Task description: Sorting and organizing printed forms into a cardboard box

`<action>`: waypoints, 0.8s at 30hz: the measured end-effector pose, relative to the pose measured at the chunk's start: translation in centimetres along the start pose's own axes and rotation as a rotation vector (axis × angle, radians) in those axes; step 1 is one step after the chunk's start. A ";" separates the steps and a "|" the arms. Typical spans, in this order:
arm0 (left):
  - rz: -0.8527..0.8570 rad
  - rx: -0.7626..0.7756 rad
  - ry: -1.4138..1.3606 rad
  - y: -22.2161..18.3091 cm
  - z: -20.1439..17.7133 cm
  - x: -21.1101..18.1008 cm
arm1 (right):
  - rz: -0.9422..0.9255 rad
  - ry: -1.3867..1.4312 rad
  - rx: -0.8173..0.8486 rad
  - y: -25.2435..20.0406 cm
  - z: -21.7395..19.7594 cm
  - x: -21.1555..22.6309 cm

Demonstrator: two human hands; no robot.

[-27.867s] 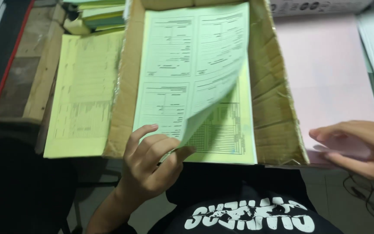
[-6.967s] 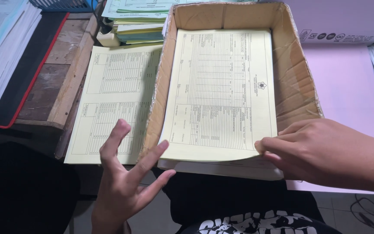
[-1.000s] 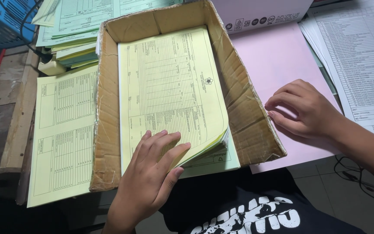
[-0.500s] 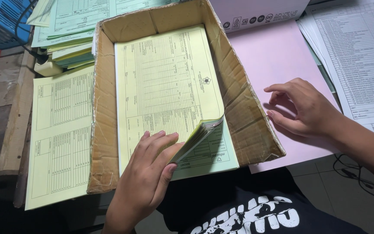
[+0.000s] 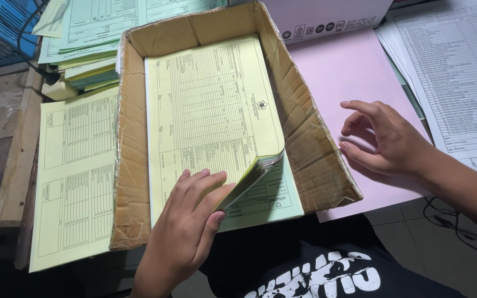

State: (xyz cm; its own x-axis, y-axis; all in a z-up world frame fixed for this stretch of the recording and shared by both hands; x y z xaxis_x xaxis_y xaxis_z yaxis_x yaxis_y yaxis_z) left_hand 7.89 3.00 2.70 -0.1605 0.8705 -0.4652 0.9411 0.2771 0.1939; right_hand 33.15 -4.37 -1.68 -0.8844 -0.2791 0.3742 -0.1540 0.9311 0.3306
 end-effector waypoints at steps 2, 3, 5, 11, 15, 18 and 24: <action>-0.001 -0.001 0.000 0.0 0.0 0.0 | 0.001 0.011 -0.004 -0.1 -0.1 0.0; -0.002 -0.004 0.001 0.0 0.0 0.0 | 0.000 0.023 -0.008 0.0 -0.1 0.0; -0.004 -0.005 0.004 -0.1 0.0 -0.1 | -0.021 -0.034 0.017 0.4 -0.2 0.7; 0.004 -0.011 0.020 -0.1 0.0 -0.1 | -0.037 -0.093 0.050 0.1 0.5 0.0; -0.004 -0.005 0.013 -0.1 0.1 0.0 | 0.018 -0.008 0.009 0.0 0.1 -0.2; -0.004 -0.005 0.020 -0.1 0.2 0.1 | -0.054 -0.095 0.044 0.3 0.3 0.5; 0.005 -0.012 0.020 -0.2 0.1 -0.1 | -0.041 -0.100 0.031 0.3 0.2 0.8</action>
State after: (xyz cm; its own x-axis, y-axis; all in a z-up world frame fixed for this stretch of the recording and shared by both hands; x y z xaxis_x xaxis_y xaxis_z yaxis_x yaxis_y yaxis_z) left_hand 7.78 2.80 2.62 -0.1620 0.8797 -0.4471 0.9383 0.2776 0.2062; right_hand 32.33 -4.27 -1.41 -0.9164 -0.2940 0.2717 -0.2034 0.9265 0.3166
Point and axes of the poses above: each hand's wrist, its own y-axis towards the middle knuckle, its own z-axis out of the palm, x = y × z, the point moved 9 cm from there along y, towards the middle knuckle, and after that the axes turned 9 degrees about x, right-handed, at the moved point
